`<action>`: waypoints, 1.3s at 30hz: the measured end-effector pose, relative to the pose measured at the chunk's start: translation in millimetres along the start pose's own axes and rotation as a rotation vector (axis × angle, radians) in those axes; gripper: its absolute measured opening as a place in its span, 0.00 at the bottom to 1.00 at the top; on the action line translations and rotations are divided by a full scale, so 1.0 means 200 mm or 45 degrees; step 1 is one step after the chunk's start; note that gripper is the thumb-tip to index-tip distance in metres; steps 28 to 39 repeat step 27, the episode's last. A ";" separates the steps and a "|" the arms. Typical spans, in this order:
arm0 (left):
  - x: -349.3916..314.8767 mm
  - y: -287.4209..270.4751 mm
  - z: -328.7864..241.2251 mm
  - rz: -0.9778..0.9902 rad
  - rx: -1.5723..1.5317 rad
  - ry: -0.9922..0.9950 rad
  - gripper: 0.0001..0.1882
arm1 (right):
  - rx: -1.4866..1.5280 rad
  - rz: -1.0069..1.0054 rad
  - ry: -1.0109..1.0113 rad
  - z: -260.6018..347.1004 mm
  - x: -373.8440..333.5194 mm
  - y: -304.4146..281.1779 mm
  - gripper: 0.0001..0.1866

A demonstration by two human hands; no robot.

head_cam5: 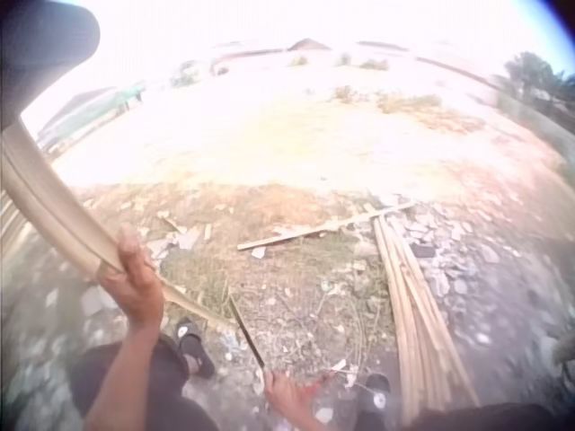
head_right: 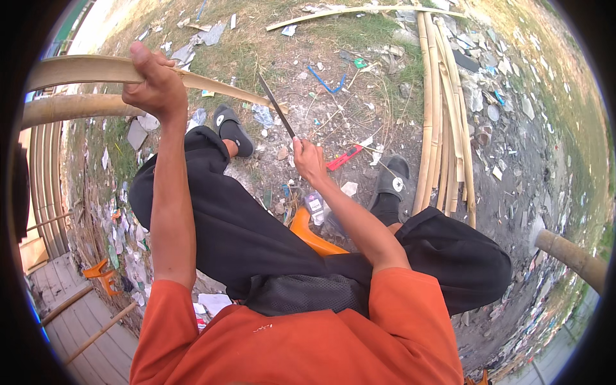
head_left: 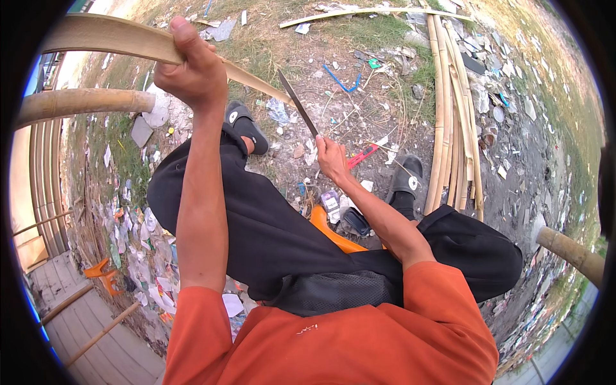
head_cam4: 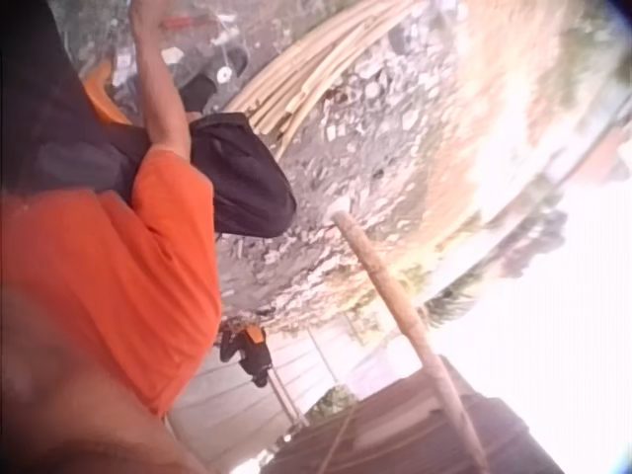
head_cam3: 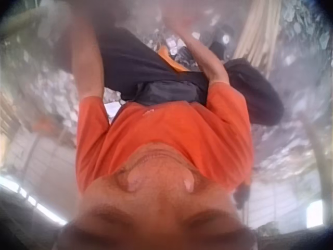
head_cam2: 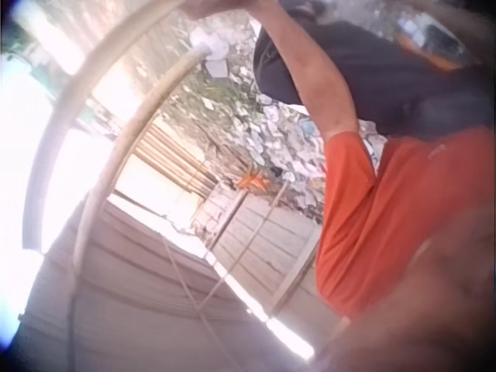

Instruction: The person sits cross-legged on the ground and uses a red utility knife to shave and sharpen the end of a long bamboo stick. They rotate the stick and scrape the surface to create a pointed tip.

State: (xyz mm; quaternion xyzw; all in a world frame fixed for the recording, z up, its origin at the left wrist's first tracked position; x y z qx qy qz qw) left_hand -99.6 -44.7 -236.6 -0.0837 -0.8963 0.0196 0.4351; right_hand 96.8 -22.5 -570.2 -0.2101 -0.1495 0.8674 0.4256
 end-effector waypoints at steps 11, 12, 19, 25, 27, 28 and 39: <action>0.00 -0.08 0.06 -0.062 0.058 -0.134 0.26 | -0.302 -0.101 -0.136 -0.01 0.02 -0.02 0.24; 0.01 -0.07 0.08 -0.069 0.044 -0.145 0.26 | -0.305 -0.091 -0.133 0.01 0.05 -0.02 0.24; 0.02 -0.09 0.08 -0.012 0.131 -0.021 0.27 | -0.039 -0.196 -0.253 0.22 0.02 -0.13 0.24; 0.02 -0.07 0.07 -0.032 0.077 -0.074 0.25 | -0.410 -0.010 -0.133 0.03 0.14 -0.10 0.26; 0.00 -0.06 0.07 0.009 0.054 -0.065 0.24 | -0.396 0.005 -0.085 -0.02 0.04 -0.07 0.26; 0.00 -0.06 0.07 0.009 0.054 -0.065 0.24 | -0.396 0.005 -0.085 -0.02 0.04 -0.07 0.26; 0.00 -0.06 0.07 0.009 0.054 -0.065 0.24 | -0.396 0.005 -0.085 -0.02 0.04 -0.07 0.26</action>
Point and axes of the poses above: each hand's wrist, its own x-axis towards the middle knuckle, its own y-axis out of the palm, z = x × y, the point moved 7 cm from there along x, towards the middle knuckle, and after that the axes turned 5 degrees about -y, right-handed, at the moved point
